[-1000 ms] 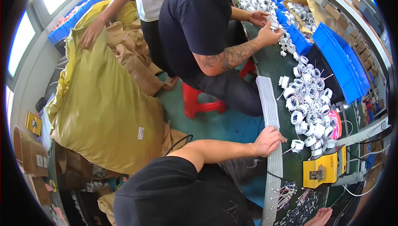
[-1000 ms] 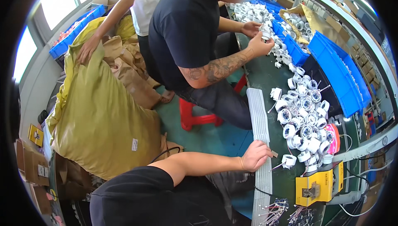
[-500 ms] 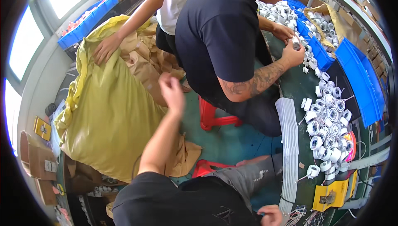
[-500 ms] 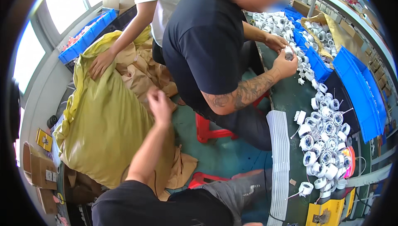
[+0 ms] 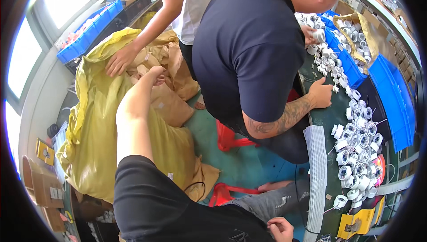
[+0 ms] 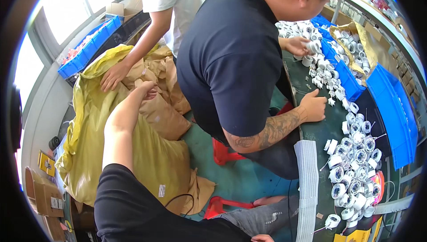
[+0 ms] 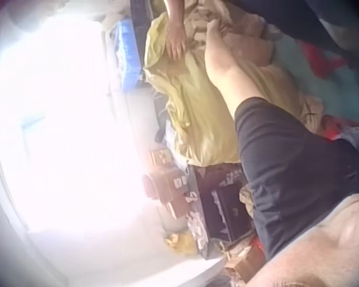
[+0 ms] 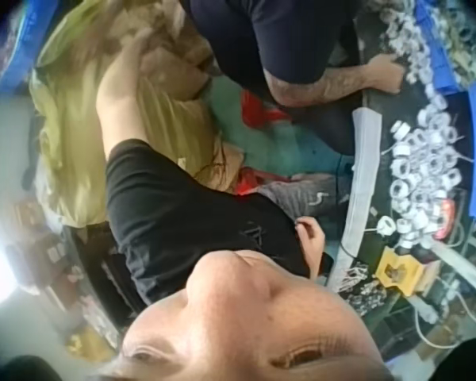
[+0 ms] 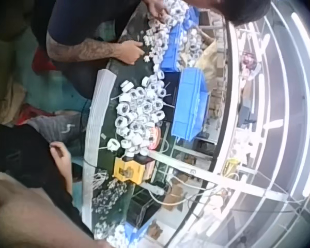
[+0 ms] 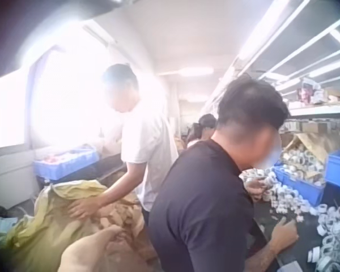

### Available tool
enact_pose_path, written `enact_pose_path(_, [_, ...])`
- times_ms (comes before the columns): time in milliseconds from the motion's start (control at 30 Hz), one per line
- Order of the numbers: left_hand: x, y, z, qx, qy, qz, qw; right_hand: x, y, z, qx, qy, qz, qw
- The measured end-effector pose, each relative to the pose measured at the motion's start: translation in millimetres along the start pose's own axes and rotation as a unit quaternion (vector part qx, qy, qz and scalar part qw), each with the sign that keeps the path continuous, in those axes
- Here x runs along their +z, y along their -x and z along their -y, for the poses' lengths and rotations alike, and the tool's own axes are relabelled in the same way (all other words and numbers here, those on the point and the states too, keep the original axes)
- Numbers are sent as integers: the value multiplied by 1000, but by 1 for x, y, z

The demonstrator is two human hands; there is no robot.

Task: The person connects wire harnesses to small circuit boards by hand and arranges the assembled components on the workbench.

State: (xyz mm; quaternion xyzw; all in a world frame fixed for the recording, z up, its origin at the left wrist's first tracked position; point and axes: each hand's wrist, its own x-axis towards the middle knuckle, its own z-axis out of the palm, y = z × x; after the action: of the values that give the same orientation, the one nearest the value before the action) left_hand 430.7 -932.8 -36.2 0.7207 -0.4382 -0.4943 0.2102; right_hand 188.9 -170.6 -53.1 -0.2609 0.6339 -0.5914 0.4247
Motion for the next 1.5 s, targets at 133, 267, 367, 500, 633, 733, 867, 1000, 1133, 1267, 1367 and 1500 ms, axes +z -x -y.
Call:
enact_pose_path(133, [11,-38,15,4,-168,-78,983,8,-6,42,84,106,-23,991])
enact_pose_path(267, [33,-38,-76,126,-220,-29,967,11,-9,39,134,77,-86,984])
enact_pose_path(367, [-53,-62,-137,17,-226,-161,961,4,-10,37,95,85,-69,989])
enact_pose_path(500, [12,-94,-2,206,-195,-184,941,18,-2,38,76,103,-149,981])
enact_pose_path(633, [22,-93,52,368,-75,-278,884,12,4,24,112,84,-151,979])
enact_pose_path(733, [60,-76,49,386,-56,-265,882,13,14,30,123,128,-157,971])
enact_pose_path(867, [109,-114,269,364,-714,-125,585,0,25,35,105,98,-134,981])
enact_pose_path(1000, [286,63,505,457,-492,500,547,17,56,0,115,169,-203,958])
enact_pose_path(1133, [332,293,453,629,-449,557,304,9,90,-4,84,42,-212,973])
enact_pose_path(1267, [353,346,320,672,-455,553,187,-19,92,48,-65,114,-150,980])
enact_pose_path(1367, [295,466,184,550,-262,687,396,-30,113,79,-144,147,-158,966])
enact_pose_path(1500, [296,501,127,490,-230,771,336,-52,157,85,-167,232,-373,882])
